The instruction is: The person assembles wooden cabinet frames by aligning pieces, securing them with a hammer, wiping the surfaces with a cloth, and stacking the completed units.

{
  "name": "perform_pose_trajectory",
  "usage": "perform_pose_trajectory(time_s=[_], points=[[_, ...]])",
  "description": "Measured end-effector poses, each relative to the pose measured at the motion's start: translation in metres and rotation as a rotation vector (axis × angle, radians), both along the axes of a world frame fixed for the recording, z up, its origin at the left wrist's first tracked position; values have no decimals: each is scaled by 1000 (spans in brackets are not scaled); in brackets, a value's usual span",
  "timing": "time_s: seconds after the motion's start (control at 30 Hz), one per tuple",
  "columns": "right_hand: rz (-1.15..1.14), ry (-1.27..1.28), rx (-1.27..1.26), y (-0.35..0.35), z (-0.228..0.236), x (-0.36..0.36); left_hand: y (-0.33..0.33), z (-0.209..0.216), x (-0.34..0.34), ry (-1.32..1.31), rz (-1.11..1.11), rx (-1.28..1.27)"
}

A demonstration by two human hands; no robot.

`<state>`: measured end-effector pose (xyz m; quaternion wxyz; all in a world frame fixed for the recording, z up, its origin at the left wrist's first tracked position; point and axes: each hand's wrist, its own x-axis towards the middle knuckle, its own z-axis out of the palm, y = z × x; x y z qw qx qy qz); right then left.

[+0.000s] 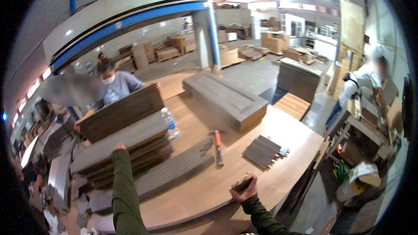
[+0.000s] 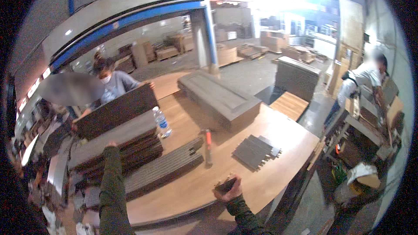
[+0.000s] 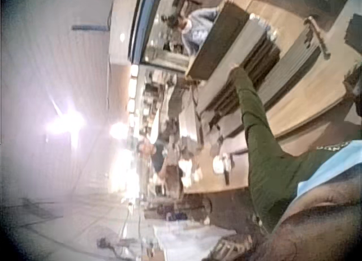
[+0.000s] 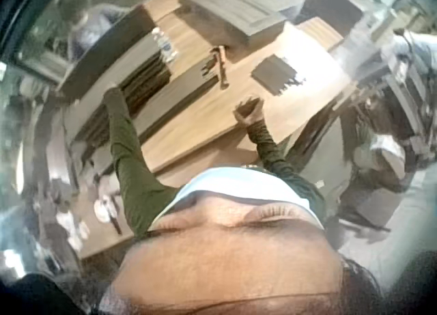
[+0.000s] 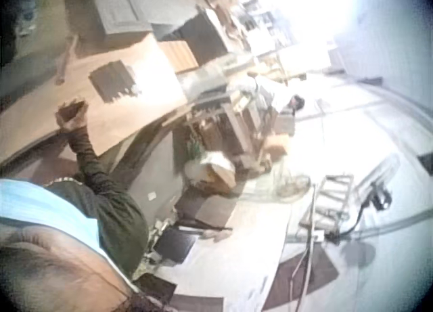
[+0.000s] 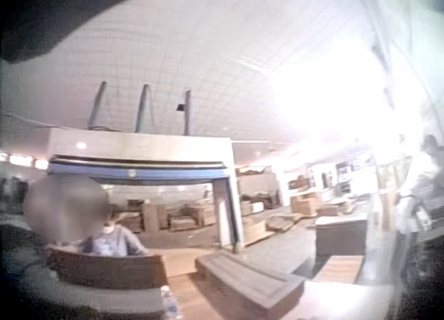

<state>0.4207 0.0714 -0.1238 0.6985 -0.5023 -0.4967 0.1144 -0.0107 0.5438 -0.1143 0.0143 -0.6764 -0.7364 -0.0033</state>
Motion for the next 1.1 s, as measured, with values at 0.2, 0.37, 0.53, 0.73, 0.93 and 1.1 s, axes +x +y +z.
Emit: perform_pose_trajectory(time_s=[0.2,0.37,0.53,0.73,0.93,1.1], points=[[-45,190,-15,-7,-7,-13,-37,31,-26,-17,62,-17],[-146,-135,-37,-7,-44,12,-111,47,39,37,-253,316],[243,927,72,-9,29,-24,-228,175,34,318,-732,978],[498,1097,116,4,-29,-1,-308,215,97,257,-1152,1344],[-343,-277,36,23,9,65,-412,229,110,359,-1076,648],[-215,-413,-6,-1,39,77,-417,176,128,336,-1249,776]])
